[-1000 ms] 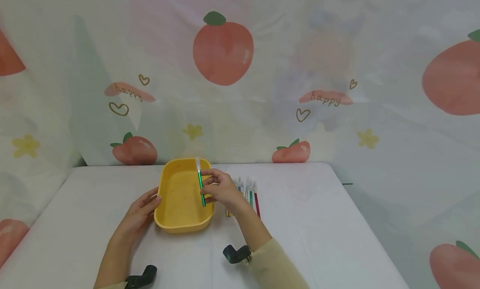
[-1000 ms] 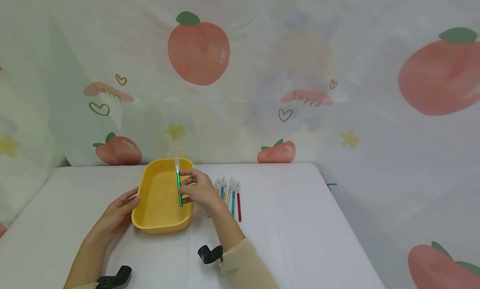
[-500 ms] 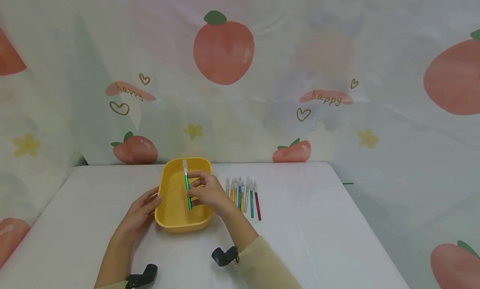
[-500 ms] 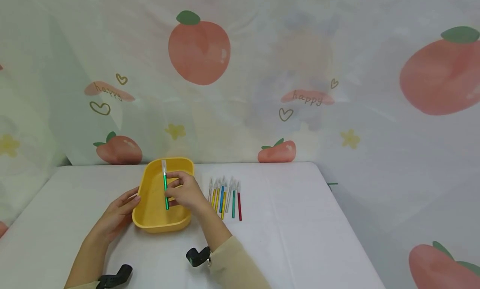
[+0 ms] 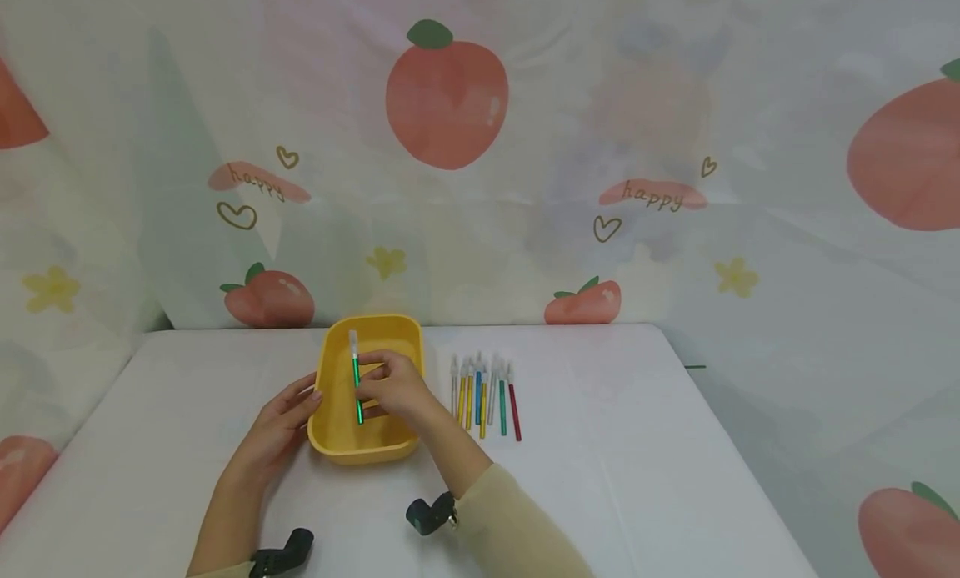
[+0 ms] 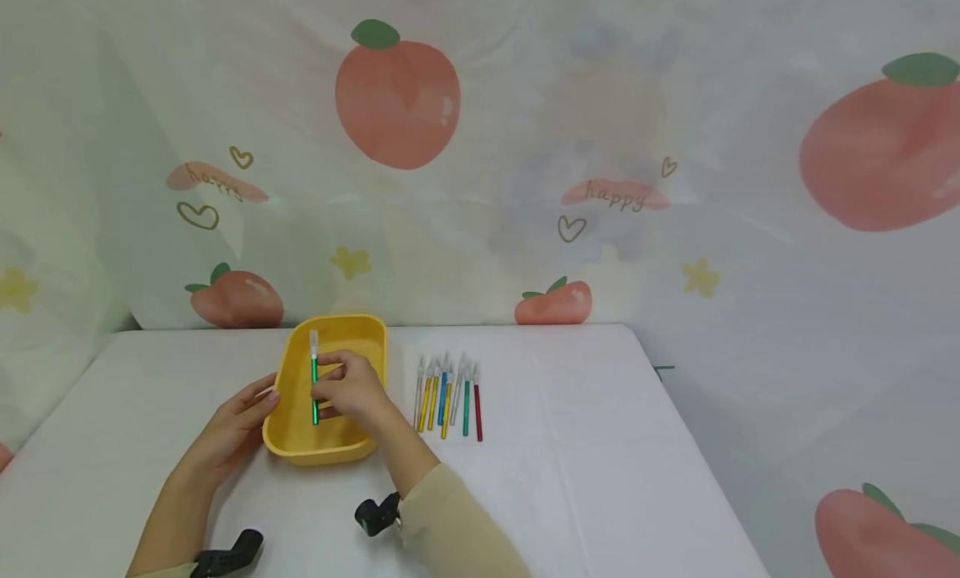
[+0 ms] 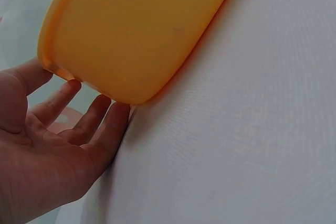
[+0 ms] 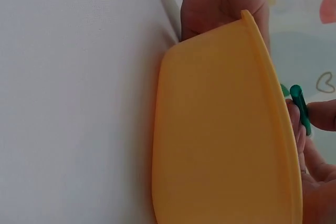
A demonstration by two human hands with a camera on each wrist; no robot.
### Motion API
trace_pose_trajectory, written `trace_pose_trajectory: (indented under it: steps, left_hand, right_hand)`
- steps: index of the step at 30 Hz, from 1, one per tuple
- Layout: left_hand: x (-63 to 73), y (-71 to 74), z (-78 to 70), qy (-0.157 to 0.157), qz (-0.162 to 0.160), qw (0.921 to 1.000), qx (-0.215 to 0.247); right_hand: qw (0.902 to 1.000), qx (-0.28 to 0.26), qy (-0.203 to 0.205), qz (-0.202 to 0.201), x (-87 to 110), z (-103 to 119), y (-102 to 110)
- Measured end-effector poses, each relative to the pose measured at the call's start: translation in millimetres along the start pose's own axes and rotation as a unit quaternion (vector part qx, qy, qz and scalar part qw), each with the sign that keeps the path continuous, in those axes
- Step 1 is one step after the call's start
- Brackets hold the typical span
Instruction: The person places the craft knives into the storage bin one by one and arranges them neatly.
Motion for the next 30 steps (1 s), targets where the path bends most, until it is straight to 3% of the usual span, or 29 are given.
trace_pose_trajectory:
  steps: [19, 30]
  left_hand:
    - [-1.7, 0.5, -0.6, -0.018, 0.016, 0.9997, 0.004]
    - [-0.9, 2.5, 0.2, -0.013, 0.013, 0.9998, -0.005]
  right_hand:
    - [0.9978, 0.044, -0.038, -0.033, -11.9, -23.5, -16.8]
    - [0.9939, 0.077, -0.063, -0.047, -17.1, -23.5, -24.5]
Point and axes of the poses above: each hand's wrist, its own x-axis away from the middle knuckle, its own y-axis out of the back of the hand, z = x × y, the point moved 4 cm from there along -x, towards the middle knuckle, and after that the axes turned 2 degrees about x, right-handed, at the moved point
